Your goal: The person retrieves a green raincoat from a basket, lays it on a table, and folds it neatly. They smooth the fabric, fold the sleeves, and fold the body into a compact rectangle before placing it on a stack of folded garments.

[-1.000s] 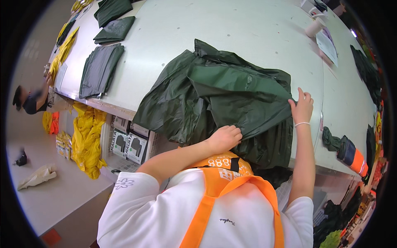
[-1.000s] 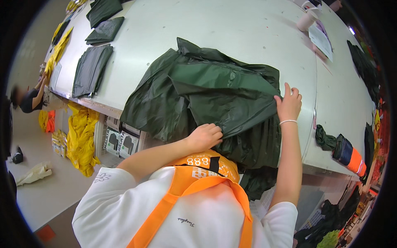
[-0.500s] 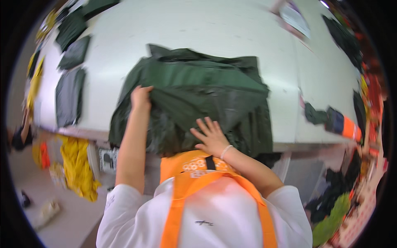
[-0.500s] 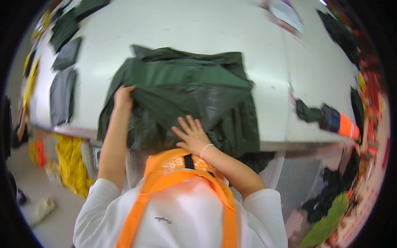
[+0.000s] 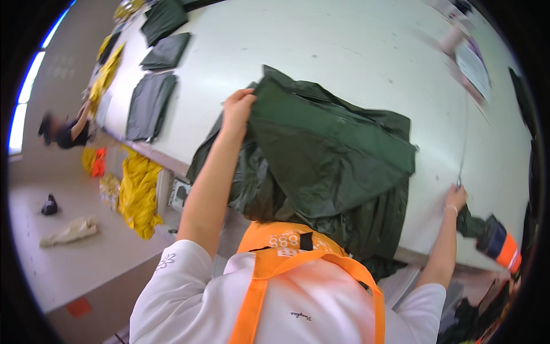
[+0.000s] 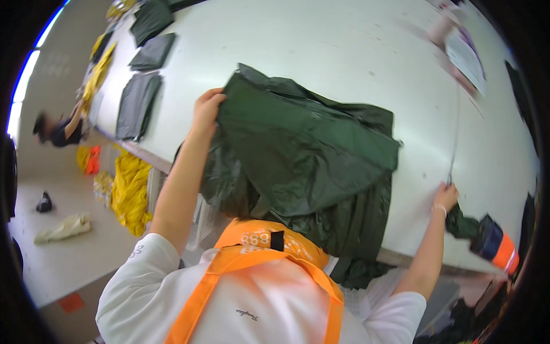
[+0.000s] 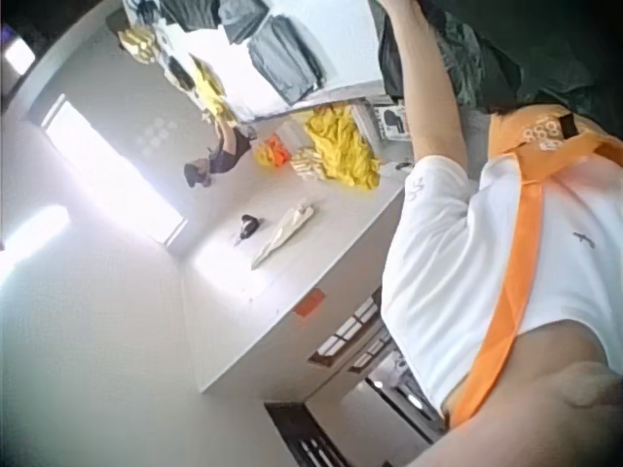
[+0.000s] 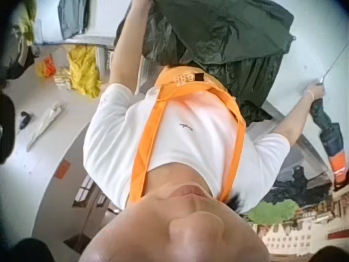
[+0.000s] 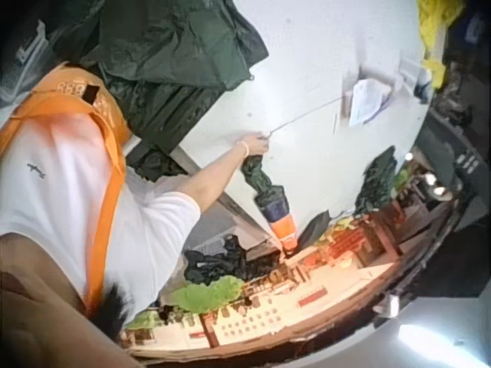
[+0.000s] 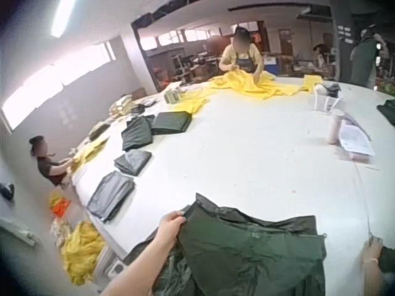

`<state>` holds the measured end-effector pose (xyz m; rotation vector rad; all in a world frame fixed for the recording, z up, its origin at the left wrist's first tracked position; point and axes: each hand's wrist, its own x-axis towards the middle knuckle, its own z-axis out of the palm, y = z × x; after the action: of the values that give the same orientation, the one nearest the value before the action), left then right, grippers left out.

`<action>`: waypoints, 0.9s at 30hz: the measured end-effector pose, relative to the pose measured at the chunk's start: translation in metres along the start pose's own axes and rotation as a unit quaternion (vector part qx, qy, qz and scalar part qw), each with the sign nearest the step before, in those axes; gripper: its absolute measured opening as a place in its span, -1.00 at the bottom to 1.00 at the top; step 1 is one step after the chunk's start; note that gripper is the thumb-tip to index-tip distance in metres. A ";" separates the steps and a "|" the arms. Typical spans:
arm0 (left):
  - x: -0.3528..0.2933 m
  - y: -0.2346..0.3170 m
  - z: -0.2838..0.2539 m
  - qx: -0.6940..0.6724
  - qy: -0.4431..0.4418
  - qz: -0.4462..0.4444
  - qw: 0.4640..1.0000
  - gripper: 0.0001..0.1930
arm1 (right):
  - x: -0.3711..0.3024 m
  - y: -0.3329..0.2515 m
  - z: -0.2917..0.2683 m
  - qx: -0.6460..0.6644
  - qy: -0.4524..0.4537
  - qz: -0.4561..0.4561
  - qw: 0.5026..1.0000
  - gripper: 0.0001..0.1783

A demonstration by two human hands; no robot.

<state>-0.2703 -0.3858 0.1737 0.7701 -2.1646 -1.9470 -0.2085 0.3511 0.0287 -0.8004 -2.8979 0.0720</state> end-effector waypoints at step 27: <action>-0.124 0.050 0.079 0.393 -0.017 0.463 0.795 -0.85 | -0.143 -0.421 -0.164 0.580 -0.580 -0.109 0.561 -0.69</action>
<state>-0.2112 -0.2580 0.2387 -0.3137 -2.5822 -0.5626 -0.2778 -0.0821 0.2090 0.0360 -2.4750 2.9954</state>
